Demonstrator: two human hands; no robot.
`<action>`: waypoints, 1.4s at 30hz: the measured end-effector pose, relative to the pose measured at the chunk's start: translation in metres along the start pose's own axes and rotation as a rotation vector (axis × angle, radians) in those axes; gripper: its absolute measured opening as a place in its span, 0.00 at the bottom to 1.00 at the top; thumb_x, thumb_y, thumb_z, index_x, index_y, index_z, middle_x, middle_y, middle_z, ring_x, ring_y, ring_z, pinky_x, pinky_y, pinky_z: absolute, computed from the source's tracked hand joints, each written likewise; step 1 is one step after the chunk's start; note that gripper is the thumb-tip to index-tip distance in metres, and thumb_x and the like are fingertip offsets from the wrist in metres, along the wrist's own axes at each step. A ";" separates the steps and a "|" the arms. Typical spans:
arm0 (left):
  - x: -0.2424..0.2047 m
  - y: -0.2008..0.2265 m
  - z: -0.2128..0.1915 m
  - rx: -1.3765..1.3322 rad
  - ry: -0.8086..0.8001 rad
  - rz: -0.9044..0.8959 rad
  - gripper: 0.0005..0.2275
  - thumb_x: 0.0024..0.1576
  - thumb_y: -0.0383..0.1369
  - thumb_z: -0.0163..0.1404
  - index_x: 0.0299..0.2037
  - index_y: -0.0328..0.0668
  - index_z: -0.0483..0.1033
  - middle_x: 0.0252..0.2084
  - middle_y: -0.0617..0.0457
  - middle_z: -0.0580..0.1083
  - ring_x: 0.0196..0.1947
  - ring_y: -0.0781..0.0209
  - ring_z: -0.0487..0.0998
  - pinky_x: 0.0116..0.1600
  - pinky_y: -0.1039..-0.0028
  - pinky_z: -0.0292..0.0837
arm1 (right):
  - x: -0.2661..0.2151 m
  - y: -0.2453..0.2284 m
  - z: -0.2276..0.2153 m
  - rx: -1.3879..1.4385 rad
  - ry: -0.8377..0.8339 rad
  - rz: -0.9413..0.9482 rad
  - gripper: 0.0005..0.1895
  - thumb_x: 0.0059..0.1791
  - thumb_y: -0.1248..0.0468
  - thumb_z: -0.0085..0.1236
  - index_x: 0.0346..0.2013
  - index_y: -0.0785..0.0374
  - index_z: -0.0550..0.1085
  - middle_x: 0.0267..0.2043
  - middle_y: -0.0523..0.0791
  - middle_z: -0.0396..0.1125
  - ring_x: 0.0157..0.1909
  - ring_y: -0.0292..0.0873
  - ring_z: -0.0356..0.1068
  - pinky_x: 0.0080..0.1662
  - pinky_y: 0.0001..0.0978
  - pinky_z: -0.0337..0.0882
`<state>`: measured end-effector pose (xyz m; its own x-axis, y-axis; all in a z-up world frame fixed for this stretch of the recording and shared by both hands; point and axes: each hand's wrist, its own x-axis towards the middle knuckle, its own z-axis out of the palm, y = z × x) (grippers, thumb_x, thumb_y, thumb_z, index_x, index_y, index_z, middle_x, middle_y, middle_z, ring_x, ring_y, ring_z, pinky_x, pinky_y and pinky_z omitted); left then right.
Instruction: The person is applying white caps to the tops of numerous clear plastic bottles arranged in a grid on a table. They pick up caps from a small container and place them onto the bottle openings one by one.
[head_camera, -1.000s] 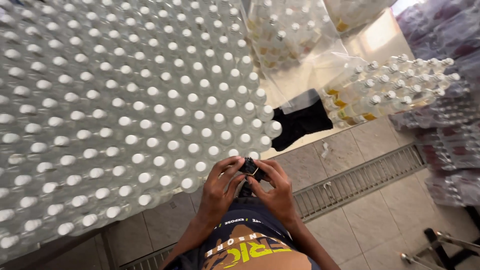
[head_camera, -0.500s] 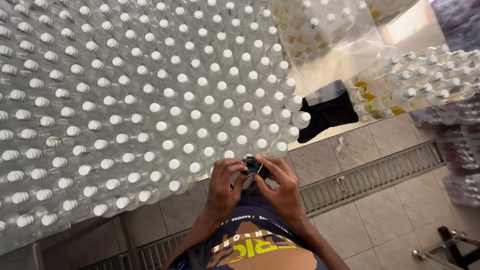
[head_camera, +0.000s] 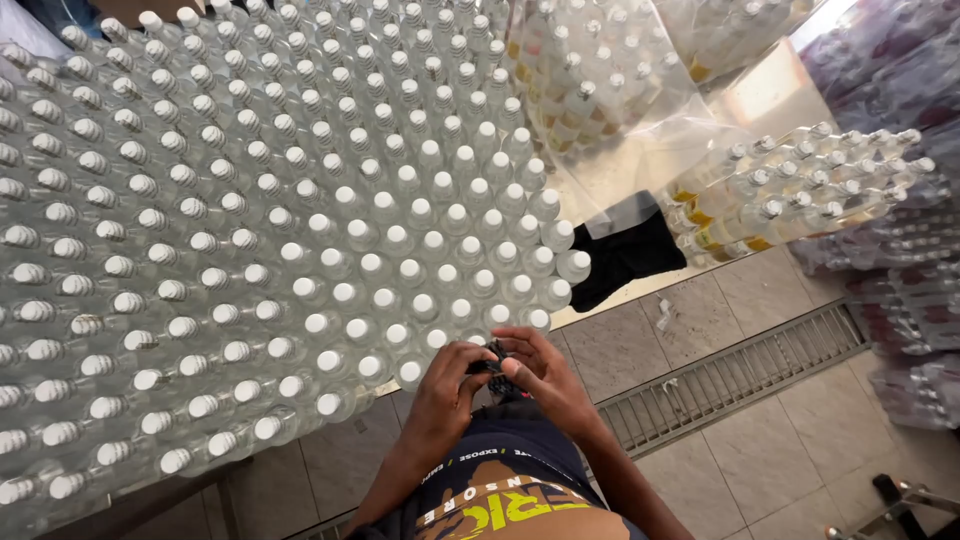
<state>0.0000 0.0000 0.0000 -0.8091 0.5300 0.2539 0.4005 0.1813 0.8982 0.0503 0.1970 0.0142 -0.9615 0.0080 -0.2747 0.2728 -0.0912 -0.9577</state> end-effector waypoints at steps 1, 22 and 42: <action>0.001 0.000 0.004 0.003 0.001 0.007 0.07 0.66 0.23 0.51 0.52 0.38 0.77 0.50 0.48 0.76 0.56 0.49 0.77 0.60 0.64 0.72 | 0.001 -0.007 -0.005 -0.001 0.000 -0.007 0.30 0.53 0.49 0.62 0.66 0.58 0.73 0.63 0.47 0.73 0.69 0.42 0.70 0.64 0.35 0.73; 0.030 0.011 0.054 -0.109 0.202 -0.290 0.05 0.62 0.26 0.57 0.45 0.43 0.81 0.44 0.56 0.79 0.46 0.59 0.81 0.52 0.69 0.75 | 0.025 0.011 -0.057 0.265 -0.301 0.006 0.15 0.64 0.54 0.44 0.56 0.62 0.67 0.42 0.49 0.67 0.28 0.43 0.75 0.35 0.30 0.77; 0.057 0.016 0.067 0.091 0.454 0.015 0.11 0.64 0.17 0.53 0.53 0.39 0.77 0.51 0.47 0.78 0.54 0.49 0.81 0.60 0.63 0.78 | 0.024 0.023 -0.091 0.425 0.071 0.108 0.16 0.63 0.53 0.43 0.54 0.62 0.70 0.39 0.49 0.67 0.34 0.40 0.70 0.31 0.30 0.70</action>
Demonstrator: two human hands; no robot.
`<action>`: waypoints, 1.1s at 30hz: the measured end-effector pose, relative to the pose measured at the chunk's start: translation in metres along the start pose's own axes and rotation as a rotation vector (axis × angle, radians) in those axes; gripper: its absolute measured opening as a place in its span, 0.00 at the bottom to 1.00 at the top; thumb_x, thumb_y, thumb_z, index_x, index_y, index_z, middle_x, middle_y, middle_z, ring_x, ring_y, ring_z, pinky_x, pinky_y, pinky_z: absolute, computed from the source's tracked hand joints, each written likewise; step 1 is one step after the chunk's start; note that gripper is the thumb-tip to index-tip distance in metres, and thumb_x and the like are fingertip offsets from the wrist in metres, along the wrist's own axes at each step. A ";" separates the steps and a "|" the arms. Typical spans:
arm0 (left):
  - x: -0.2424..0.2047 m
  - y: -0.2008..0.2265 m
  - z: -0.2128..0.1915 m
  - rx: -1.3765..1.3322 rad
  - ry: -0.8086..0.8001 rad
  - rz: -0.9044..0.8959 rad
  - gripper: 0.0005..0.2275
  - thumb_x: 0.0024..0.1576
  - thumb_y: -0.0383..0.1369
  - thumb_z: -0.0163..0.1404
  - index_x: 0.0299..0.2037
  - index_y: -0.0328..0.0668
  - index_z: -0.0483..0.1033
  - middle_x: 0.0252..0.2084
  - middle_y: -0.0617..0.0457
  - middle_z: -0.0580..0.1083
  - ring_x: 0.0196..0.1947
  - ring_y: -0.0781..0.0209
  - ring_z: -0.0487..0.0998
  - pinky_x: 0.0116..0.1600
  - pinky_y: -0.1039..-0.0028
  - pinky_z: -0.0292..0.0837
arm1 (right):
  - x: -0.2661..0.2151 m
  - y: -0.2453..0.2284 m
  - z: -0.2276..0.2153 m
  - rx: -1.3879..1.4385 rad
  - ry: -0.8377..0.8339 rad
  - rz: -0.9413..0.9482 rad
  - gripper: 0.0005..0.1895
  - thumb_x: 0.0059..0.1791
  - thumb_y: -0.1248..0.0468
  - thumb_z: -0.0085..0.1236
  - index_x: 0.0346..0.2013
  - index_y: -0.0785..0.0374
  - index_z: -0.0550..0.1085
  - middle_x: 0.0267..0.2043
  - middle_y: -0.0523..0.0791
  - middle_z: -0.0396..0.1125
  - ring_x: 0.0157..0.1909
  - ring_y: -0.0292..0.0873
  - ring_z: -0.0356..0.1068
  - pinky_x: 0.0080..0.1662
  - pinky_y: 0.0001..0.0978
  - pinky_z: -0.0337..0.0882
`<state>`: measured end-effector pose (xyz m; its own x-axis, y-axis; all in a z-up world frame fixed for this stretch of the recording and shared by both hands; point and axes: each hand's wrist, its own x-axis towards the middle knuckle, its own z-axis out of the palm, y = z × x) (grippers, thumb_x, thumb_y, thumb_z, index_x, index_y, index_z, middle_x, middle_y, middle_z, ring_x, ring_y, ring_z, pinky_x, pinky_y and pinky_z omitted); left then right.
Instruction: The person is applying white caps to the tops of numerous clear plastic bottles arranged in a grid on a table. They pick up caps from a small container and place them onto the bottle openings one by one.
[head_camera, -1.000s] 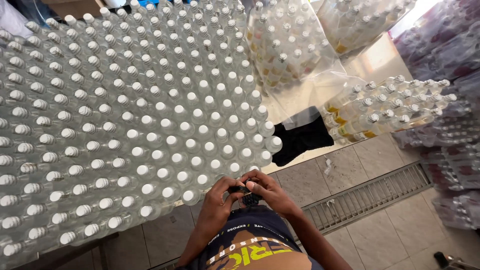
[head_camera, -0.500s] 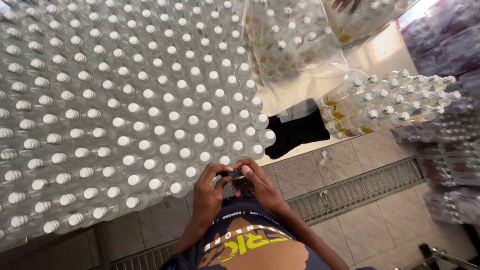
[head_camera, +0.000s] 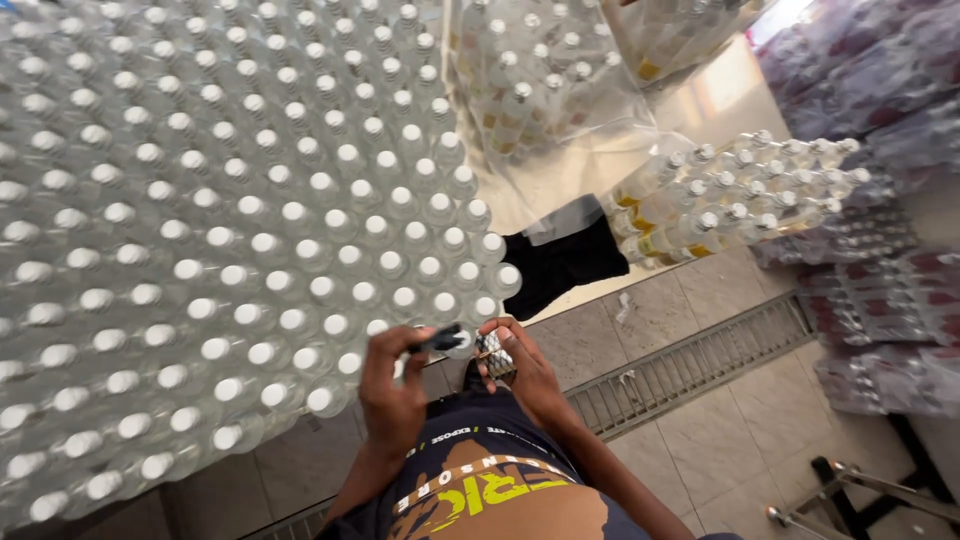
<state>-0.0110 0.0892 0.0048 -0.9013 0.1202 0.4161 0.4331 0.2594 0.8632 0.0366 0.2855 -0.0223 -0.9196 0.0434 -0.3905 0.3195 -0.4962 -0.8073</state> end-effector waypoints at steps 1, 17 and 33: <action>-0.002 -0.007 0.002 -0.011 -0.007 -0.001 0.11 0.64 0.17 0.53 0.53 0.39 0.77 0.51 0.47 0.78 0.54 0.49 0.81 0.60 0.63 0.78 | 0.004 0.001 -0.014 -0.002 0.013 -0.002 0.16 0.63 0.53 0.43 0.54 0.62 0.70 0.39 0.49 0.67 0.34 0.40 0.70 0.31 0.30 0.70; -0.023 -0.033 0.025 -0.976 0.091 -1.061 0.16 0.64 0.26 0.50 0.62 0.34 0.69 0.60 0.31 0.77 0.61 0.44 0.78 0.62 0.63 0.72 | 0.105 0.085 -0.181 -0.605 0.527 0.093 0.19 0.58 0.70 0.48 0.60 0.52 0.78 0.63 0.43 0.73 0.57 0.42 0.71 0.58 0.35 0.69; -0.077 -0.066 0.054 -1.118 0.189 -1.230 0.17 0.68 0.29 0.47 0.65 0.30 0.70 0.50 0.32 0.76 0.51 0.49 0.79 0.43 0.68 0.73 | 0.129 0.162 -0.156 -0.896 0.442 -0.186 0.16 0.50 0.72 0.57 0.52 0.54 0.73 0.48 0.46 0.69 0.54 0.48 0.65 0.53 0.40 0.69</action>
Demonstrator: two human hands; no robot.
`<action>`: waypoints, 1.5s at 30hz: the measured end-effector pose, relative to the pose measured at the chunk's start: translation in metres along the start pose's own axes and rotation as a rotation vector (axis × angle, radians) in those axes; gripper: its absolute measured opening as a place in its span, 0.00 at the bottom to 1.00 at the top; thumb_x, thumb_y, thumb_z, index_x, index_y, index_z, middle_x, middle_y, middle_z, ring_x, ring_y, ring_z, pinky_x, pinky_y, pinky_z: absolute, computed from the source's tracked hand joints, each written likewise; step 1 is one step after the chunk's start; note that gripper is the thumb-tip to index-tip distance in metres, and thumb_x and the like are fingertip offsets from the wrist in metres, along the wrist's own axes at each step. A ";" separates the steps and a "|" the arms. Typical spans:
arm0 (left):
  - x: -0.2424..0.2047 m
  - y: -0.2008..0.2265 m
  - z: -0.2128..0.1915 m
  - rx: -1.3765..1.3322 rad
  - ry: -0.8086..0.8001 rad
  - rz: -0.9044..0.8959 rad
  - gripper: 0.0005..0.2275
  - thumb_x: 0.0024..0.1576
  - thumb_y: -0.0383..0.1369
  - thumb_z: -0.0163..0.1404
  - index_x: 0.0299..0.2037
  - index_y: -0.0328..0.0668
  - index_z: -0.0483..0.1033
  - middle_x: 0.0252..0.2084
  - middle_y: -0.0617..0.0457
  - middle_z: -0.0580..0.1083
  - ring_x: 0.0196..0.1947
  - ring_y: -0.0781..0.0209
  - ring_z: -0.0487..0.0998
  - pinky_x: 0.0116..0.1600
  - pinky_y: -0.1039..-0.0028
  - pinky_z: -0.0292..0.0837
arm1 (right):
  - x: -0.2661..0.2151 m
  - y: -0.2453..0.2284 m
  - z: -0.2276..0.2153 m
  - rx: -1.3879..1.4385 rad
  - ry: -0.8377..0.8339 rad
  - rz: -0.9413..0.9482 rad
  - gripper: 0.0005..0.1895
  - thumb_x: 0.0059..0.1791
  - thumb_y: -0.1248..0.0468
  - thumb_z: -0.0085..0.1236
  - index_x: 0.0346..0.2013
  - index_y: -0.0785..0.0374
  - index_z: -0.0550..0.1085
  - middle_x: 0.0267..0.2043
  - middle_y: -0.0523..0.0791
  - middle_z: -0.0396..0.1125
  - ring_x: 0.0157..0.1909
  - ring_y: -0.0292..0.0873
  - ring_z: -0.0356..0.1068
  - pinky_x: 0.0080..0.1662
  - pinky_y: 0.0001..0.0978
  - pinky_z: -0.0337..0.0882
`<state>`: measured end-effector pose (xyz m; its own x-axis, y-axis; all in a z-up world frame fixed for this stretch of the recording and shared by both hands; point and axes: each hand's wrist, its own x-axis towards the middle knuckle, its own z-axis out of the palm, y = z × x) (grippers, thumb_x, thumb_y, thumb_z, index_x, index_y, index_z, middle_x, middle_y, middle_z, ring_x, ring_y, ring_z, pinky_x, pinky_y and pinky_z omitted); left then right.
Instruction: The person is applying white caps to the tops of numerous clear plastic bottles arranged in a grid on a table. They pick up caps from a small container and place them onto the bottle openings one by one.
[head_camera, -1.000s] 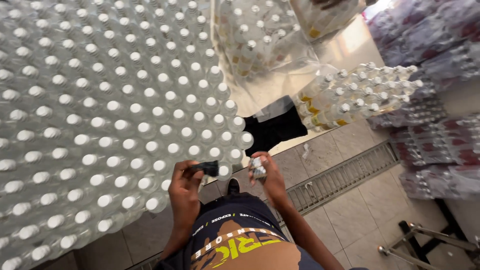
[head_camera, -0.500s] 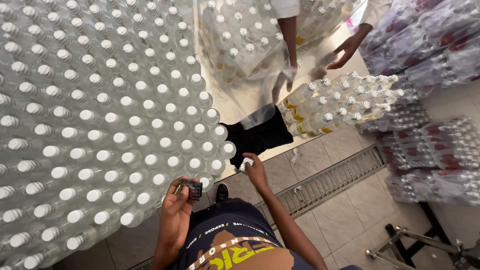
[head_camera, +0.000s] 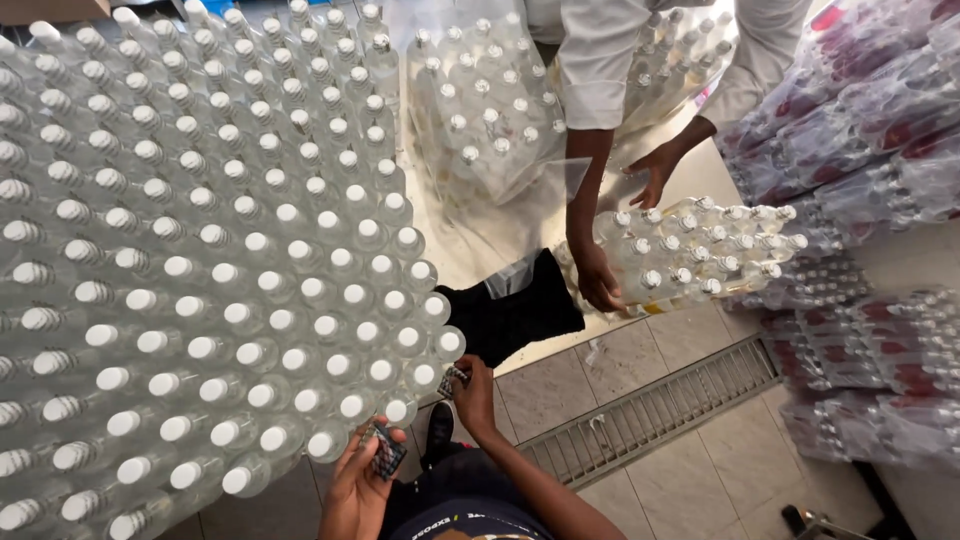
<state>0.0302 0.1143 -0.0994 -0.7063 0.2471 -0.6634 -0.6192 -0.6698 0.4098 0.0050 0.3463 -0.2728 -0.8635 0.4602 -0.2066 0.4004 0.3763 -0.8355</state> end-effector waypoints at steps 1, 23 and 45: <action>-0.001 -0.002 -0.005 0.000 0.001 -0.002 0.17 0.68 0.29 0.47 0.65 0.30 0.70 0.50 0.32 0.76 0.51 0.49 0.79 0.43 0.68 0.73 | -0.004 0.002 0.000 0.000 0.000 0.002 0.16 0.50 0.72 0.57 0.52 0.54 0.73 0.48 0.46 0.69 0.54 0.48 0.65 0.53 0.40 0.69; -0.094 0.113 -0.057 0.546 -0.254 0.075 0.38 0.62 0.37 0.53 0.83 0.62 0.48 0.44 0.37 0.81 0.34 0.51 0.85 0.33 0.69 0.78 | -0.158 -0.273 -0.018 0.360 -0.655 -0.345 0.17 0.58 0.58 0.59 0.58 0.62 0.77 0.57 0.47 0.75 0.51 0.39 0.73 0.50 0.32 0.77; -0.127 0.185 -0.123 0.469 -0.504 0.060 0.34 0.71 0.42 0.48 0.85 0.46 0.47 0.77 0.25 0.60 0.73 0.34 0.67 0.64 0.43 0.73 | -0.213 -0.301 0.071 0.470 -0.528 -0.145 0.20 0.52 0.67 0.72 0.57 0.70 0.81 0.44 0.52 0.75 0.39 0.42 0.77 0.39 0.36 0.80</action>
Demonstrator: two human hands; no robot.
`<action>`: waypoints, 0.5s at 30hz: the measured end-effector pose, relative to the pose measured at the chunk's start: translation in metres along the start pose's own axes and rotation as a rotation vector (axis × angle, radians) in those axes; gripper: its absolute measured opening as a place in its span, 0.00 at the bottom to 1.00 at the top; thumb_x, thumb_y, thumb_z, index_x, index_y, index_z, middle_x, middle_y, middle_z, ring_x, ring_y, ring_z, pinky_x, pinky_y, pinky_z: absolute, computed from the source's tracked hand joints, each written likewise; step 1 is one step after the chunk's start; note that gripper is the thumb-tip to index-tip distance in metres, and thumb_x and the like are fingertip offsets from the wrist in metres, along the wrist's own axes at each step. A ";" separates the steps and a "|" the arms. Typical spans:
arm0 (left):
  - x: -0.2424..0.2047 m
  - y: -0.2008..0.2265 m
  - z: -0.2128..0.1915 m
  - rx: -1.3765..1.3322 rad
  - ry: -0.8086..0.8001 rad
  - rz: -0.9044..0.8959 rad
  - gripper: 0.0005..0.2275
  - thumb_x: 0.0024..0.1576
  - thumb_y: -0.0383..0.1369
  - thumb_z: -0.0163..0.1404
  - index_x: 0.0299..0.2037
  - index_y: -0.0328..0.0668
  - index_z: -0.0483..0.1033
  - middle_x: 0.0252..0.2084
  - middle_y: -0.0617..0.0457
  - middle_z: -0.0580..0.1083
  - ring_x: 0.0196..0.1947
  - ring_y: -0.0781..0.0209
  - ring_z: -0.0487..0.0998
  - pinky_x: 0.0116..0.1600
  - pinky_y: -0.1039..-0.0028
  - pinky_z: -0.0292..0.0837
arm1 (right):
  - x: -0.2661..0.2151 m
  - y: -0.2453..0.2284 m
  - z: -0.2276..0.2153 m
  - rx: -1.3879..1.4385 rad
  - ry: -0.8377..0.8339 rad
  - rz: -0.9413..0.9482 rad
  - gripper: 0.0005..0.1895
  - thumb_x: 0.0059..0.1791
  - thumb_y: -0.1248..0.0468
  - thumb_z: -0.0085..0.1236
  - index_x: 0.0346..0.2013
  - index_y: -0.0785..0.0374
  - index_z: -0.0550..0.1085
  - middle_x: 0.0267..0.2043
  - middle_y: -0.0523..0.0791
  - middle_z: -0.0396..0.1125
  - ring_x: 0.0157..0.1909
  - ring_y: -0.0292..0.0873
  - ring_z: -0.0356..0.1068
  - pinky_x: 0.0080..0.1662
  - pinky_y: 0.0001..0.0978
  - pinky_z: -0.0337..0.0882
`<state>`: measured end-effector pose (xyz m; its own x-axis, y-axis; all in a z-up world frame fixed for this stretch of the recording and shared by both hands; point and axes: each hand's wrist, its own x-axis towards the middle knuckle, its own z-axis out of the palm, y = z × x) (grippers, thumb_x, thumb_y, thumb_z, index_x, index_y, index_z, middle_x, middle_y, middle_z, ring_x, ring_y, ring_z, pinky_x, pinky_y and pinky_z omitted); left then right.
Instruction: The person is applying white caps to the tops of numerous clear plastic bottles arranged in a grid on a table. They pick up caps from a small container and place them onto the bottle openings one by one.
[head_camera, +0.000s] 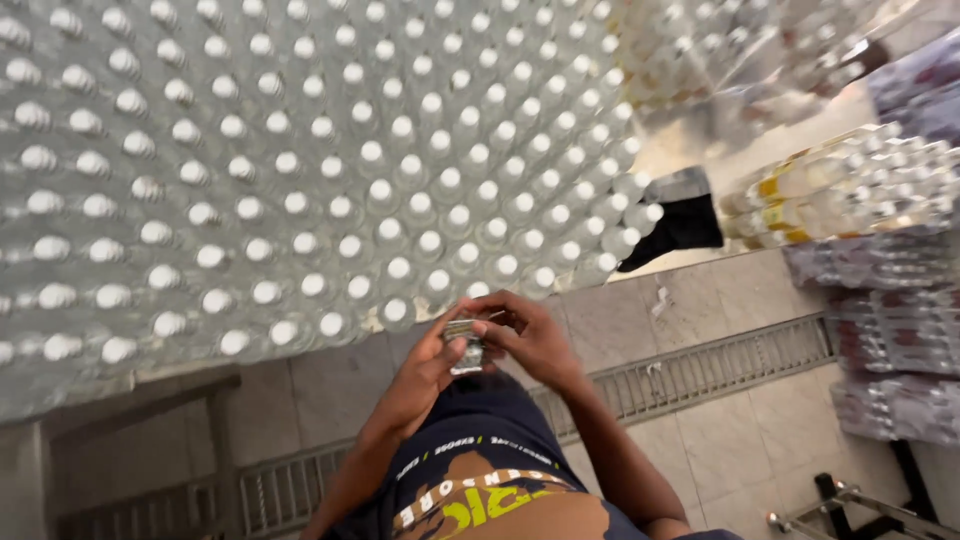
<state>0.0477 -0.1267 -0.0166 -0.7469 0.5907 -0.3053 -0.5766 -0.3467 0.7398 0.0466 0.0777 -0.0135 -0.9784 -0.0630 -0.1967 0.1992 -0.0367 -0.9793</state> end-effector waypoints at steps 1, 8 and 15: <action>0.004 0.002 0.006 0.010 -0.019 0.017 0.34 0.71 0.42 0.48 0.85 0.46 0.47 0.77 0.25 0.60 0.73 0.34 0.67 0.64 0.43 0.73 | 0.001 -0.007 0.003 -0.010 0.008 -0.025 0.20 0.52 0.67 0.72 0.57 0.70 0.81 0.44 0.52 0.75 0.39 0.42 0.77 0.39 0.36 0.80; 0.034 0.003 0.030 -0.147 0.333 0.415 0.29 0.65 0.40 0.49 0.77 0.43 0.59 0.71 0.37 0.73 0.72 0.50 0.72 0.74 0.63 0.65 | 0.009 -0.008 0.017 0.044 0.048 -0.078 0.20 0.54 0.58 0.64 0.59 0.62 0.75 0.59 0.48 0.76 0.61 0.42 0.75 0.60 0.35 0.78; 0.056 0.004 0.045 -0.163 0.115 0.428 0.34 0.65 0.40 0.51 0.81 0.45 0.50 0.80 0.39 0.64 0.76 0.50 0.67 0.75 0.55 0.61 | 0.025 -0.013 -0.022 0.169 -0.007 -0.027 0.16 0.50 0.65 0.72 0.50 0.66 0.79 0.50 0.49 0.80 0.52 0.41 0.80 0.56 0.36 0.83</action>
<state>0.0190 -0.0621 -0.0038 -0.9553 0.2886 -0.0643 -0.2463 -0.6567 0.7128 0.0180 0.0980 -0.0069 -0.9833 -0.0663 -0.1697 0.1799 -0.2061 -0.9619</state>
